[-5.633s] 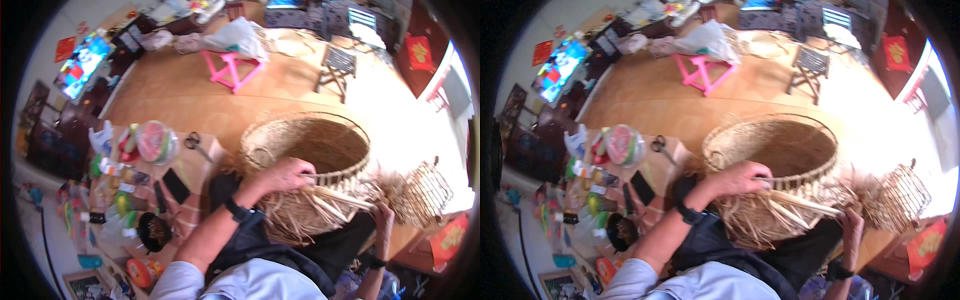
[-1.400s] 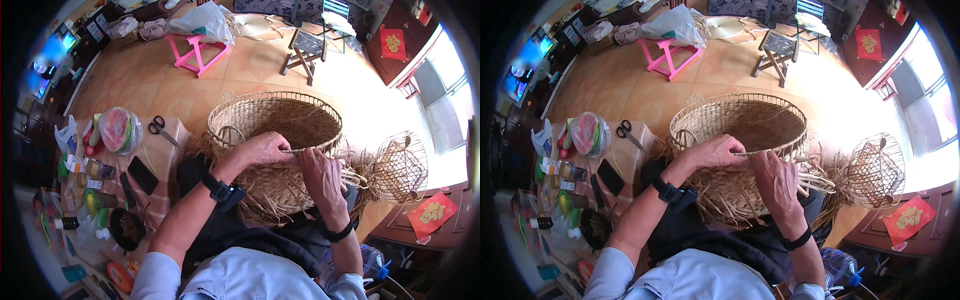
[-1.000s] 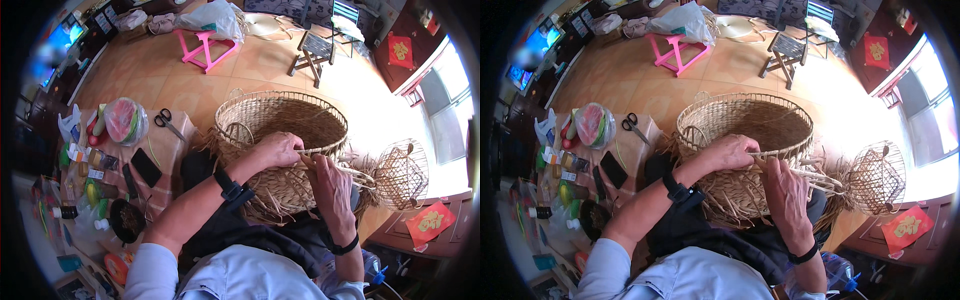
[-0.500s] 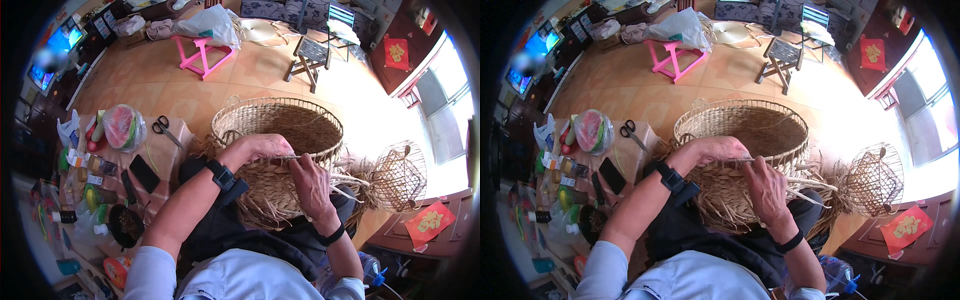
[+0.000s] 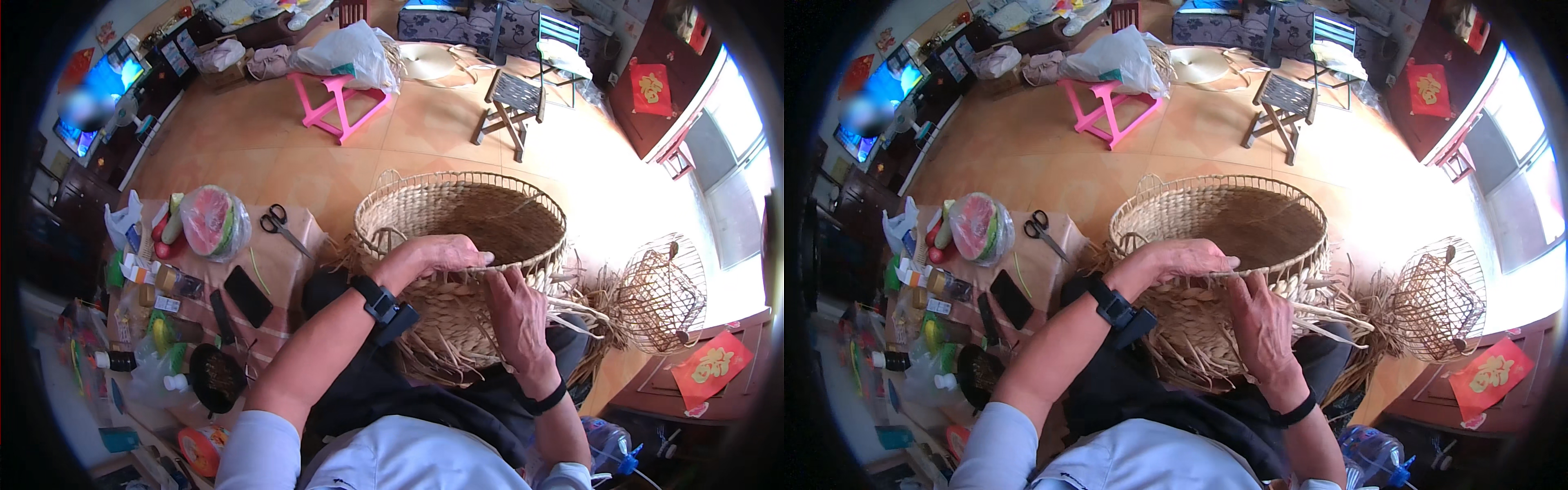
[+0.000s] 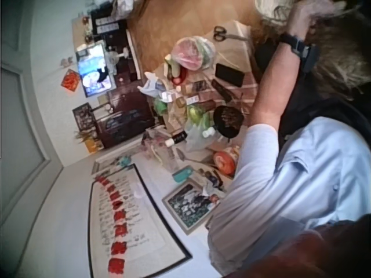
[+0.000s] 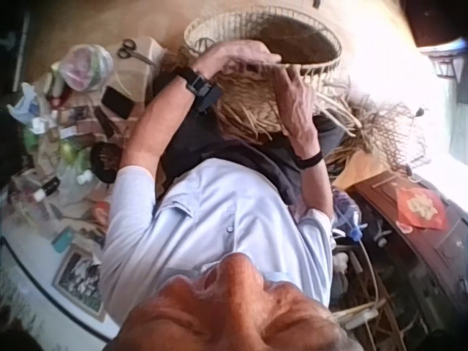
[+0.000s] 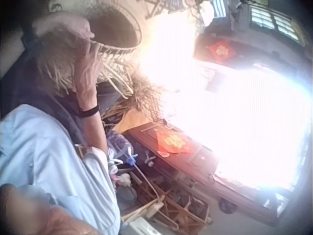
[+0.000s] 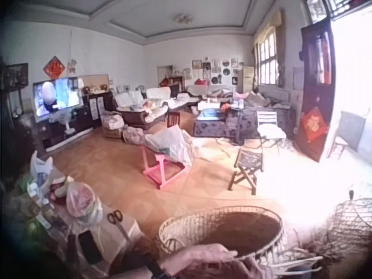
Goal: Repairing or weaving a large wicker basket using bamboo or wood strips while sitting on the floor.
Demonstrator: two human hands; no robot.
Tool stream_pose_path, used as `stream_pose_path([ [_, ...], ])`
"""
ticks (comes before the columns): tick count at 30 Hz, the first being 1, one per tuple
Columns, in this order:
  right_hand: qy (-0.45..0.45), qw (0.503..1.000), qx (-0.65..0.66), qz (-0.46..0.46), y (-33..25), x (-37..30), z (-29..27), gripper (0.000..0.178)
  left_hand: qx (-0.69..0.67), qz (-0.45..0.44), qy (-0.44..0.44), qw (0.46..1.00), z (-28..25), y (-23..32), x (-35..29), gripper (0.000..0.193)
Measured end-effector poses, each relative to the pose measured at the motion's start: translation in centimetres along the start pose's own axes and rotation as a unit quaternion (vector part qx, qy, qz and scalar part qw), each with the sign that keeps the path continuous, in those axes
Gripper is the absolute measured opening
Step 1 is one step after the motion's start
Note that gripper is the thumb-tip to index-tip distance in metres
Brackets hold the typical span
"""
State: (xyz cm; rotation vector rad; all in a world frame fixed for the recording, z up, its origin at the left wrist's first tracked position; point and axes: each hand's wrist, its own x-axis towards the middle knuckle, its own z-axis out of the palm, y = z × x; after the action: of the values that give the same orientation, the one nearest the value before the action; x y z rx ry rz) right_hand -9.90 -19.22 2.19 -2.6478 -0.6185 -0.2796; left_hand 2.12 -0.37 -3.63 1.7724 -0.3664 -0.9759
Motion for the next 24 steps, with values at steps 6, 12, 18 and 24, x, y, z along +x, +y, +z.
stream_pose_path([
  [6, -0.03, 0.999, -0.017, -0.009, -1.7, -1.7, -2.6, 0.037, -0.038, -0.011, -0.012, 0.999, 0.5, 0.7, -0.2, 0.034],
  [12, -0.075, 0.987, 0.122, -0.065, -5.2, -4.6, -4.2, 0.037, 0.044, -0.002, 0.161, 0.986, 1.4, 0.8, 0.4, 0.03],
  [18, 0.106, 0.993, 0.021, -0.041, 1.4, 3.5, -4.2, 0.016, -0.017, 0.123, 0.302, 0.945, 2.1, 1.9, -1.3, 0.024],
  [24, -0.235, 0.959, 0.137, 0.084, 6.2, 8.7, -1.2, 0.061, 0.343, 0.172, 0.423, 0.821, 3.5, 6.2, -7.9, 0.034],
])
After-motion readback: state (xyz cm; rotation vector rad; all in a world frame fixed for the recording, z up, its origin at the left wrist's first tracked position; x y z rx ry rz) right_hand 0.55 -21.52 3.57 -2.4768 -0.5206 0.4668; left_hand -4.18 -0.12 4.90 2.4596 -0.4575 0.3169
